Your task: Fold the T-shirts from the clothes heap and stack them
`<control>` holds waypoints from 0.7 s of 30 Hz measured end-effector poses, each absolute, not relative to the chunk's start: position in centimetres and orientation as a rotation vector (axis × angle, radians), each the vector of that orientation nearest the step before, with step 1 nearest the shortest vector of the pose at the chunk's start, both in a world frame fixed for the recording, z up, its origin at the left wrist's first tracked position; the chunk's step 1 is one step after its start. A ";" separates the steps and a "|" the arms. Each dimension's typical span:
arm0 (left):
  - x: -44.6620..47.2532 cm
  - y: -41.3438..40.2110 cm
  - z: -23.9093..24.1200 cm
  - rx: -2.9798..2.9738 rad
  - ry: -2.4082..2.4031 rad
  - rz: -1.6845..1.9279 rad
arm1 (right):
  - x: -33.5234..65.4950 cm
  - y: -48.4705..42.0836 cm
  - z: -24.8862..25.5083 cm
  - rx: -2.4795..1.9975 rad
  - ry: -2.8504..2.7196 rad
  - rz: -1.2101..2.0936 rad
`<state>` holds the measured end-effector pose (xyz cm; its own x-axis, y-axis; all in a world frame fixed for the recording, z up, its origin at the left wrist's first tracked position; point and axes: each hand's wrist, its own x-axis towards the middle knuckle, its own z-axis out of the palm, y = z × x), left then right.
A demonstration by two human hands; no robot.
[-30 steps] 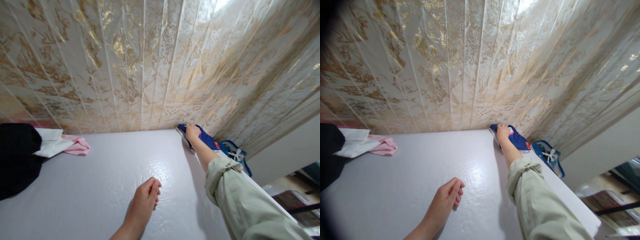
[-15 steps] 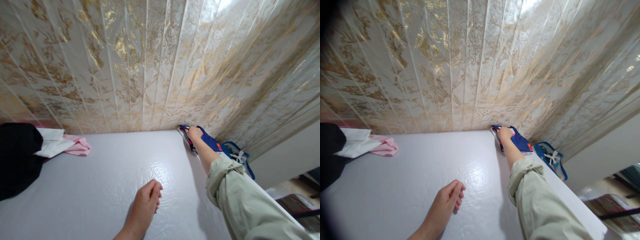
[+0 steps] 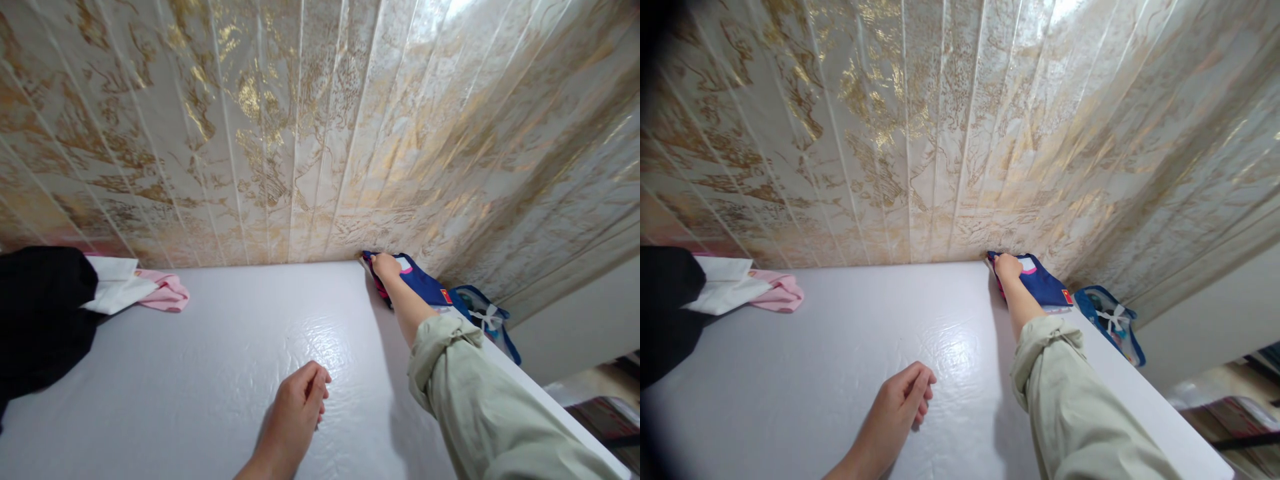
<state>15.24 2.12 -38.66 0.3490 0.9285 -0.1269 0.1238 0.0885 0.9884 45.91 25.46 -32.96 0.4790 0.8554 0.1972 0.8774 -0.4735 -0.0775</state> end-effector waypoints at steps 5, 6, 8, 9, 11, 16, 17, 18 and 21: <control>15.2 2.2 -38.7 1.344 1.041 0.813 | 45.1 22.5 -34.3 -2.421 -1.632 -0.047; 15.2 2.3 -38.8 1.347 1.038 0.813 | 45.3 21.6 -34.5 -2.386 -1.632 -0.019; 15.2 2.3 -38.8 1.355 1.033 0.813 | 46.3 19.5 -34.5 -2.323 -1.584 0.030; 15.2 2.3 -38.8 1.359 1.030 0.816 | 47.3 18.3 -34.3 -2.300 -1.530 0.048; 15.2 2.3 -38.7 1.366 1.026 0.827 | 49.8 16.0 -33.6 -2.274 -1.358 0.074; 15.1 2.3 -38.4 1.390 1.032 0.841 | 55.4 10.7 -32.6 -2.192 -0.825 0.285; 15.2 2.3 -38.4 1.393 1.035 0.839 | 55.9 10.0 -32.8 -2.157 -0.743 0.358; 15.2 2.3 -38.3 1.396 1.036 0.835 | 56.2 9.5 -33.1 -2.118 -0.673 0.430; 15.2 2.4 -38.4 1.406 1.029 0.835 | 56.0 9.2 -34.1 -1.993 -0.517 0.618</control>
